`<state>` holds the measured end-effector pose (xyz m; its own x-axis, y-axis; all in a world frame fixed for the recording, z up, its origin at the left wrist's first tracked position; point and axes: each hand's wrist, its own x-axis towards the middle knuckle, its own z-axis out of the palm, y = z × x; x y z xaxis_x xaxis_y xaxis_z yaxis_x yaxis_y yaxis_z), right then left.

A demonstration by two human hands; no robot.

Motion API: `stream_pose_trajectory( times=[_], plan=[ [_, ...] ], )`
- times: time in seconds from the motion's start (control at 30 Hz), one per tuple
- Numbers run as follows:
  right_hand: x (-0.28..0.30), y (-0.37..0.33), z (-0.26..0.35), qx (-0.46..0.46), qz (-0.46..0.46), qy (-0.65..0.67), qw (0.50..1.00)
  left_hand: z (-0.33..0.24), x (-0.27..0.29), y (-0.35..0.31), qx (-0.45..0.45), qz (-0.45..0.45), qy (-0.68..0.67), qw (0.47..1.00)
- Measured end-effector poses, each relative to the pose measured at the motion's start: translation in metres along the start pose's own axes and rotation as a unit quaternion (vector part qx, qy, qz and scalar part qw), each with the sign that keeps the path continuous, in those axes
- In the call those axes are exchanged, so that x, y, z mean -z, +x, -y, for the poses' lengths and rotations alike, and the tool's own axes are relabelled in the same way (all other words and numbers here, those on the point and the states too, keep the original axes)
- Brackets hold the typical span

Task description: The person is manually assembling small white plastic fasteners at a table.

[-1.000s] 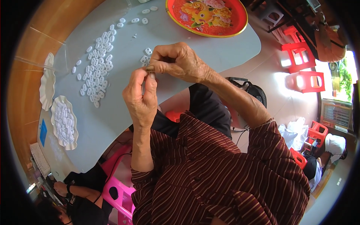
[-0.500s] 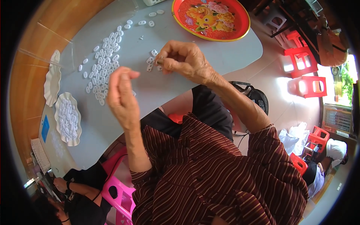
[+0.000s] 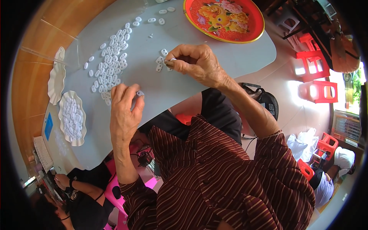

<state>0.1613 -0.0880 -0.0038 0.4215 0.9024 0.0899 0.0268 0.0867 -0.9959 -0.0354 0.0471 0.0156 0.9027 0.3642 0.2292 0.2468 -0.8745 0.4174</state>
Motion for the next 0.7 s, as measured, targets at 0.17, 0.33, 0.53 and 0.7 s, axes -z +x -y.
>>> stream_pose_trajectory(
  times=[0.17,0.33,0.53,0.7],
  plan=[
    [-0.001,0.001,-0.002,0.015,0.012,0.022,1.0,0.012,-0.006,0.01,0.011,-0.072,-0.022,0.997],
    [0.001,0.0,-0.007,0.022,0.024,0.008,0.999,0.039,-0.003,0.05,0.015,-0.114,0.056,0.992],
    [-0.001,0.0,-0.008,0.023,0.033,0.005,0.999,0.074,-0.007,0.083,0.003,-0.002,0.132,0.991],
    [-0.001,0.001,-0.011,0.049,0.013,0.013,0.999,0.064,-0.011,0.087,-0.054,-0.023,0.063,0.996]
  ],
)
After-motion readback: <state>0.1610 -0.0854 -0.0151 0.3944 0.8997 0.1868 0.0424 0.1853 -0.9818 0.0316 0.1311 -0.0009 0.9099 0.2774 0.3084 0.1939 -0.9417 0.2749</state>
